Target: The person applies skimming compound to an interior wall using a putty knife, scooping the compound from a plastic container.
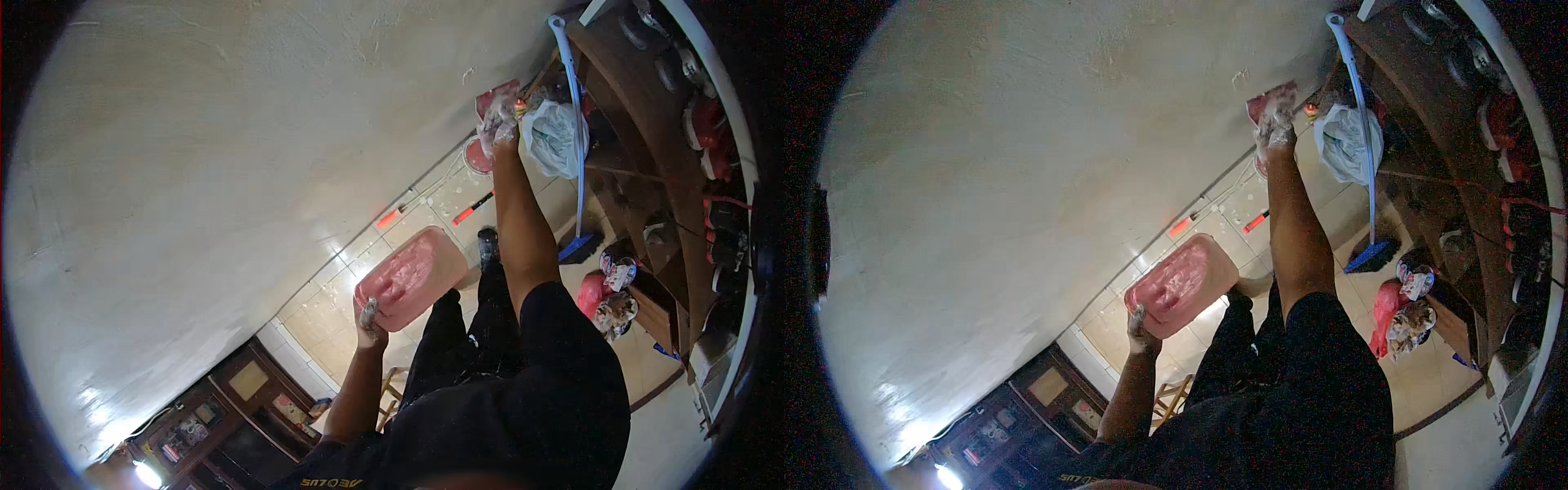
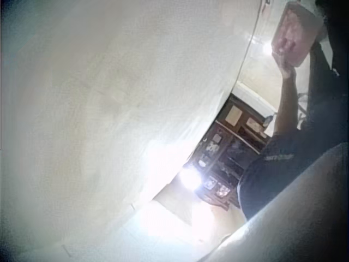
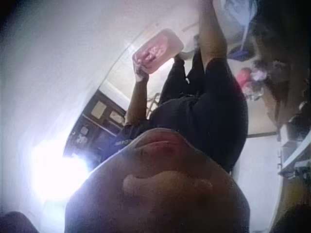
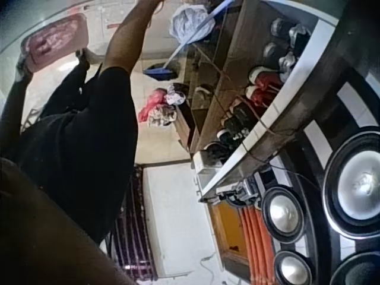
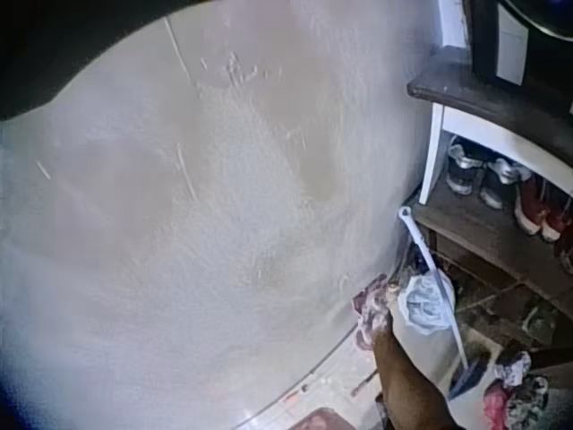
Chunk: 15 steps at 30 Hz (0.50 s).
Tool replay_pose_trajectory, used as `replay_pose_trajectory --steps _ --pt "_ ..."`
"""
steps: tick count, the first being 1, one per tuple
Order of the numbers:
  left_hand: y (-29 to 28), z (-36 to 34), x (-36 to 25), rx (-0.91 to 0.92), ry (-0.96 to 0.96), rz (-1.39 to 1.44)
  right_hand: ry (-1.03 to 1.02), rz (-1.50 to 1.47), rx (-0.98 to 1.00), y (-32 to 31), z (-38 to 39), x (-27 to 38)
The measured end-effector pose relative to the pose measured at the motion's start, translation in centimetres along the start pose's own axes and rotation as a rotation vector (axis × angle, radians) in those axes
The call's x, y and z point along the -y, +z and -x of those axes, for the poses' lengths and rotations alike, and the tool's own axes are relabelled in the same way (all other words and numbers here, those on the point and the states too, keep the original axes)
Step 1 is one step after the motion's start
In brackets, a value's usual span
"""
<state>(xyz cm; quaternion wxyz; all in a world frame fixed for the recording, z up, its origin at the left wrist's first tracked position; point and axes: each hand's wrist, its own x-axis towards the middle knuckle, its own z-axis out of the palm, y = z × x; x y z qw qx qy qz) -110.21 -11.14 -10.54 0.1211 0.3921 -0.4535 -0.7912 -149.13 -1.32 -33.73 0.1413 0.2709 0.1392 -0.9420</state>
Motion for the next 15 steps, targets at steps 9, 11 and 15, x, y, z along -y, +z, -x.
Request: replay_pose_trajectory --steps 9,11,15 --pt "-0.9 -0.5 0.5 -0.024 -0.028 -0.039 -0.121 0.135 -0.087 0.5 -3.5 -3.8" --pt "-1.4 -0.5 0.6 -0.028 -0.04 -0.026 -0.064 0.089 -0.19 -1.3 -2.7 -3.2" --pt "-2.2 -0.7 0.7 -0.002 -0.052 0.007 0.008 -0.123 0.325 0.0 0.1 -1.5"
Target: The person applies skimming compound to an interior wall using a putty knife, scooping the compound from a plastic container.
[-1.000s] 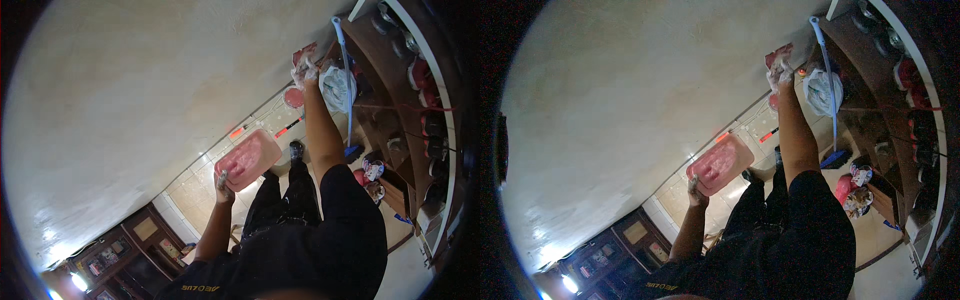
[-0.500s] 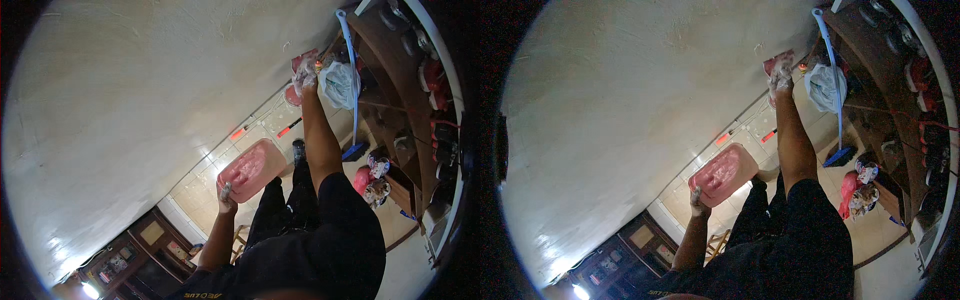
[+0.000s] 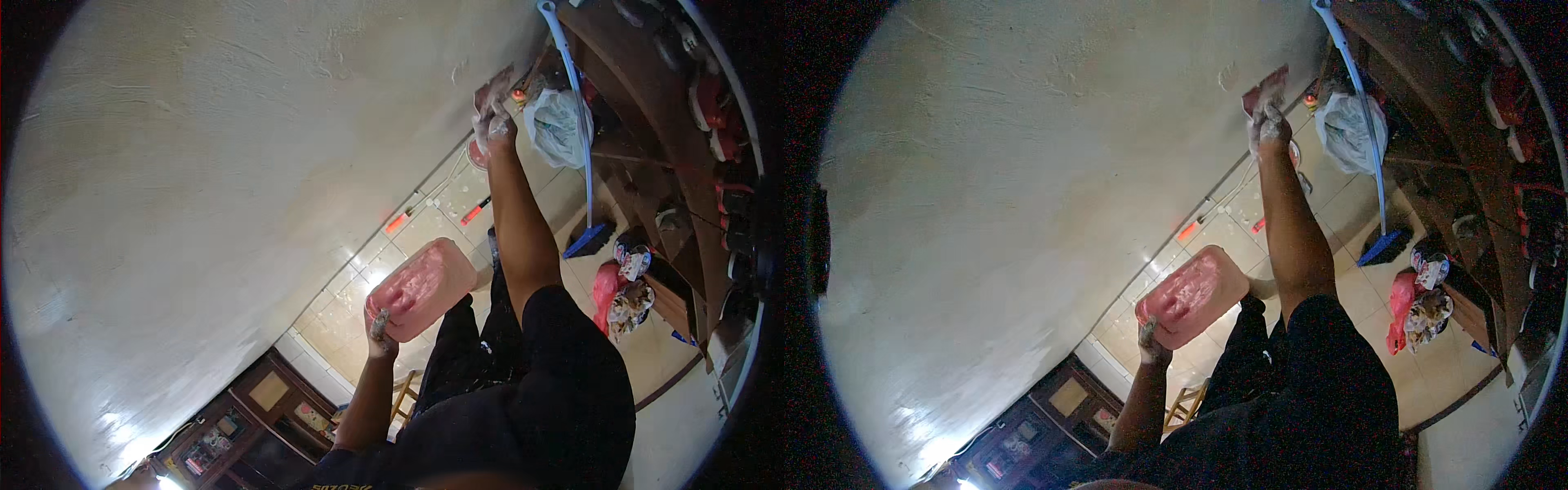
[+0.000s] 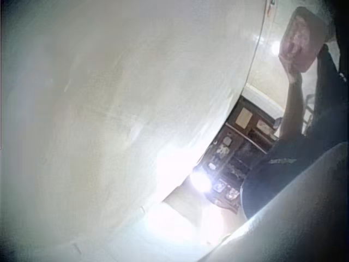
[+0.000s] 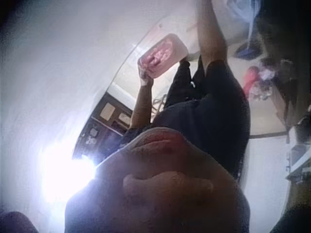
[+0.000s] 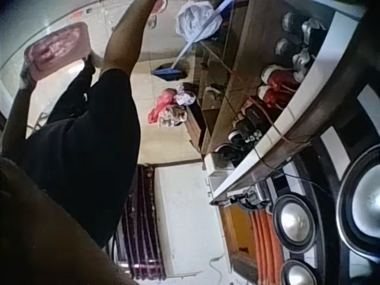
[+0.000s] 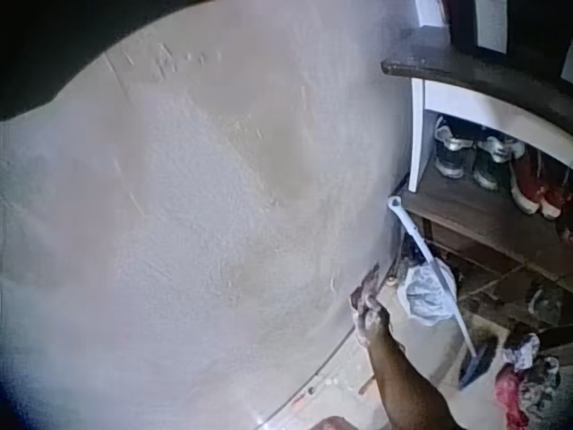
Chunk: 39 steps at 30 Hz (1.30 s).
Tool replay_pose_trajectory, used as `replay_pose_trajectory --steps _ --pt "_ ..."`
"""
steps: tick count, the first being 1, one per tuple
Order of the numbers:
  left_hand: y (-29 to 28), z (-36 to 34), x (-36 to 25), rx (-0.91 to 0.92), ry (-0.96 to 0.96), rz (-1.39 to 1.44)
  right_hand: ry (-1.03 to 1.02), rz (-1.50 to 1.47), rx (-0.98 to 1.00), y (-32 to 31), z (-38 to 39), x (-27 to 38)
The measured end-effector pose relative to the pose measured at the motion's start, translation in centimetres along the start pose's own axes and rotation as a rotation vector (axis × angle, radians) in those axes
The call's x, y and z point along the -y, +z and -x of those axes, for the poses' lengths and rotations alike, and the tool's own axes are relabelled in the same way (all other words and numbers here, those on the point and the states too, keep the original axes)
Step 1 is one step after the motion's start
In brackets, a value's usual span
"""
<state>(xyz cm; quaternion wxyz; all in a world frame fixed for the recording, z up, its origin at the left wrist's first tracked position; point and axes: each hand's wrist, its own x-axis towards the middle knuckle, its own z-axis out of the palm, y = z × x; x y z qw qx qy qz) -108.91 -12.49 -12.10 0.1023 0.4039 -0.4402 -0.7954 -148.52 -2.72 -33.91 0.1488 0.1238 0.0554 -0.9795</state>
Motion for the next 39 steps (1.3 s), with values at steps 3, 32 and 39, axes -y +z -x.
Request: replay_pose_trajectory --steps 3,32,39 --pt "-0.2 -0.2 0.2 -0.008 -0.058 -0.005 -0.137 0.037 -0.009 3.2 -1.2 -2.2" --pt "1.1 -0.1 -1.2 -0.008 -0.078 -0.049 -0.182 0.217 -0.194 7.3 0.7 -5.3" --pt "0.8 0.0 -0.7 -0.007 -0.094 -0.035 -0.44 1.523 -0.404 -0.6 0.4 -6.0"
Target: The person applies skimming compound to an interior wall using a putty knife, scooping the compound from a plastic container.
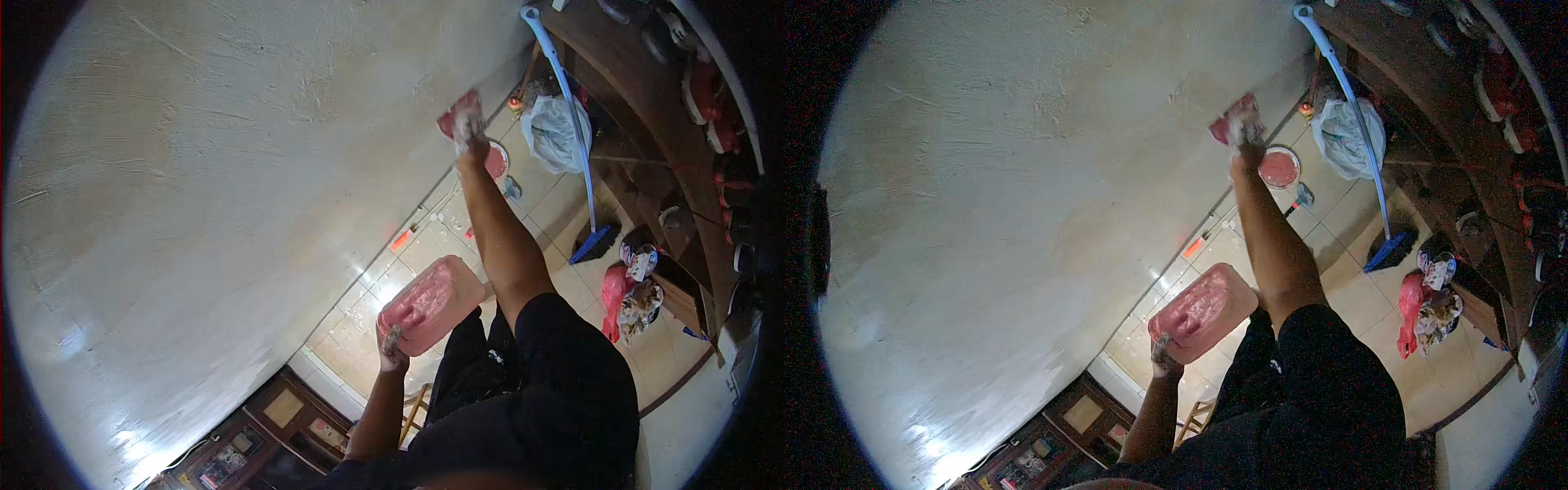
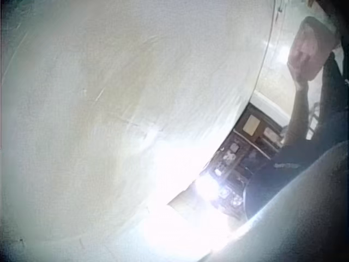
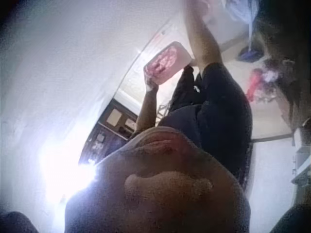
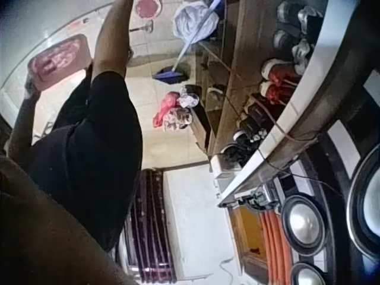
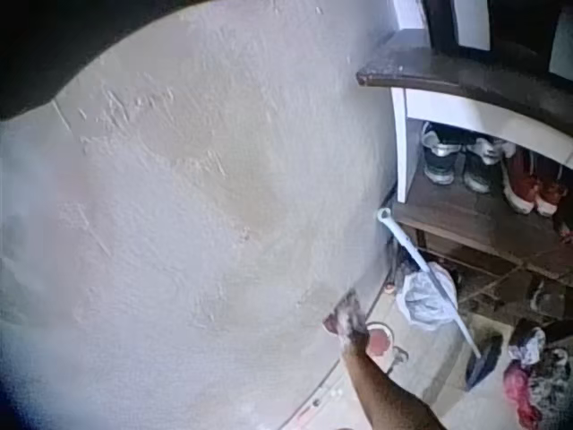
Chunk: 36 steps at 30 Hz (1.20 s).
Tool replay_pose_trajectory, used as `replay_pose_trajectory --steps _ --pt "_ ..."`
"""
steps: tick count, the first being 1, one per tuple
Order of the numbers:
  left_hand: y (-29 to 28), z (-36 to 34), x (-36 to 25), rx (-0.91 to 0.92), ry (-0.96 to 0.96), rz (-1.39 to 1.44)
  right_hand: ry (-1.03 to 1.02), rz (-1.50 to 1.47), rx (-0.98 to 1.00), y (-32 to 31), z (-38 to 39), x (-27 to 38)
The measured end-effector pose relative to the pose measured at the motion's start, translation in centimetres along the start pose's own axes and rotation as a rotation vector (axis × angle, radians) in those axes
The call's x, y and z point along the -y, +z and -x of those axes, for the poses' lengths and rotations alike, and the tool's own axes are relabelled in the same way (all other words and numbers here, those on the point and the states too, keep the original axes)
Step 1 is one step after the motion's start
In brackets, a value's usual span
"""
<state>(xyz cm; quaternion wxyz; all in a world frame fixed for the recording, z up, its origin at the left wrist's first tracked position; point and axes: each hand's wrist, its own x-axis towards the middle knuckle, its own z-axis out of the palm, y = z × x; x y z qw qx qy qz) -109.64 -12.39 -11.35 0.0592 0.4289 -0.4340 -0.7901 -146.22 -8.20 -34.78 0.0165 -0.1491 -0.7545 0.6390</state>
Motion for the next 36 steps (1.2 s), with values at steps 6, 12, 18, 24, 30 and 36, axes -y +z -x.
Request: replay_pose_trajectory --steps 6,12,18,24,30,36 --pt "0.2 -0.2 0.0 -0.096 0.034 -0.156 0.543 -1.203 0.039 -1.8 0.7 4.2" --pt "0.8 0.1 -0.3 0.028 0.07 -0.005 0.189 -1.3 0.248 -0.3 1.5 16.0" --pt "-0.4 0.1 0.2 0.034 0.011 0.038 0.343 -0.425 -0.077 -0.6 2.4 -1.3" --pt "-0.5 -0.3 -0.2 0.018 -0.05 0.034 0.446 -1.296 0.082 -1.9 0.7 5.6" --pt "0.5 0.1 -0.6 0.05 0.024 0.025 0.014 -1.084 0.208 -0.5 1.2 16.0" --pt "-0.7 -0.2 0.0 0.039 -0.003 0.027 0.159 -0.887 0.081 -0.1 2.7 1.1"
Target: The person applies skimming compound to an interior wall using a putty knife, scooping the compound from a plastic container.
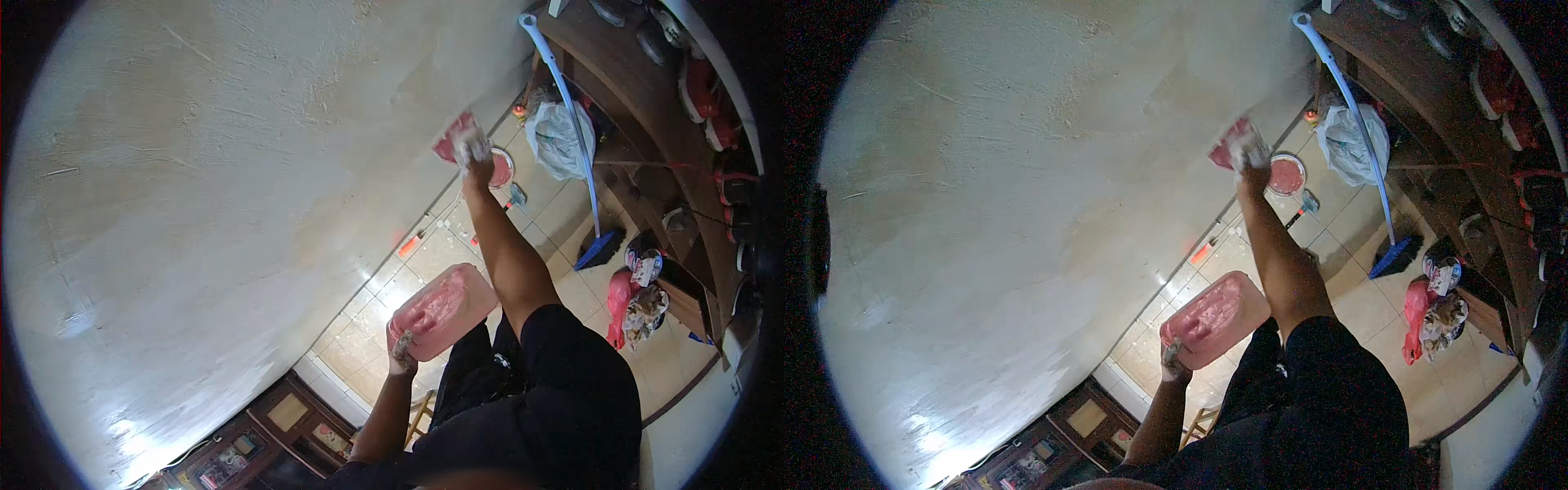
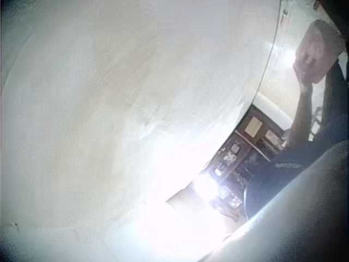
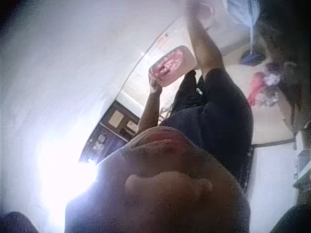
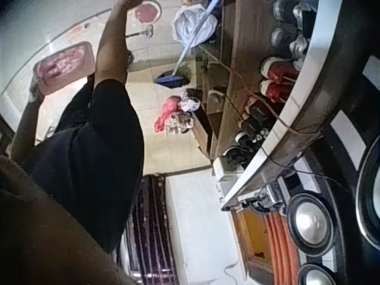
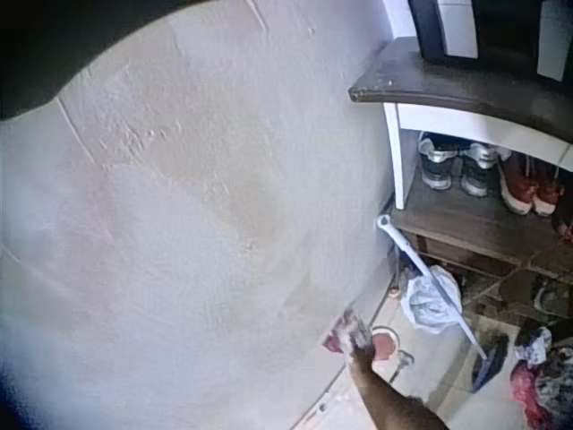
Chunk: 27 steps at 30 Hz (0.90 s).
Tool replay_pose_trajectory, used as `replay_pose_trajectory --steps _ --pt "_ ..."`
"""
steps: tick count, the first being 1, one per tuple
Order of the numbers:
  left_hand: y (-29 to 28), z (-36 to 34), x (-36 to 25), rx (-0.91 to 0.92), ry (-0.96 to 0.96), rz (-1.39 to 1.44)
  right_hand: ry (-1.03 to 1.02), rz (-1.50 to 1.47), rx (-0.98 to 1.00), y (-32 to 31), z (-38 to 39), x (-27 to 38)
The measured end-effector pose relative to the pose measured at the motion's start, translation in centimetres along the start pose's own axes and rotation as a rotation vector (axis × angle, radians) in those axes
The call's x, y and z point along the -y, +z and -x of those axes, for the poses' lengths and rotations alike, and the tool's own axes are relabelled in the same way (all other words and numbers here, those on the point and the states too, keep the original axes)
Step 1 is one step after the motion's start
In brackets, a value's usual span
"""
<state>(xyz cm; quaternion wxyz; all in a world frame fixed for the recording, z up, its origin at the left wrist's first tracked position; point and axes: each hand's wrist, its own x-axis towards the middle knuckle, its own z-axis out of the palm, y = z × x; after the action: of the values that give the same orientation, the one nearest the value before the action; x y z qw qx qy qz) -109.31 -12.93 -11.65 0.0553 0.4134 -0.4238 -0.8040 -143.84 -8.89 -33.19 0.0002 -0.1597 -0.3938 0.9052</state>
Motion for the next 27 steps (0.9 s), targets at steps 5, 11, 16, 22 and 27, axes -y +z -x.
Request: replay_pose_trajectory --steps 5,11,16,22,27 --pt "-0.1 0.0 0.2 -0.073 0.007 -0.039 0.29 -0.378 -0.171 -0.7 0.5 1.6" --pt "0.5 0.4 -0.1 0.004 0.039 -0.031 0.415 -0.869 0.314 7.1 0.9 12.4" --pt "-0.3 0.4 0.5 -0.015 0.03 -0.002 0.425 -0.197 0.202 5.3 -1.5 7.8" --pt "-1.5 -0.2 1.0 -0.027 -0.011 -0.048 0.512 -0.172 -0.104 -6.2 -0.6 1.0" --pt "-0.7 0.0 0.7 -0.042 0.009 -0.049 0.493 -0.382 0.166 -1.1 -0.4 7.6"
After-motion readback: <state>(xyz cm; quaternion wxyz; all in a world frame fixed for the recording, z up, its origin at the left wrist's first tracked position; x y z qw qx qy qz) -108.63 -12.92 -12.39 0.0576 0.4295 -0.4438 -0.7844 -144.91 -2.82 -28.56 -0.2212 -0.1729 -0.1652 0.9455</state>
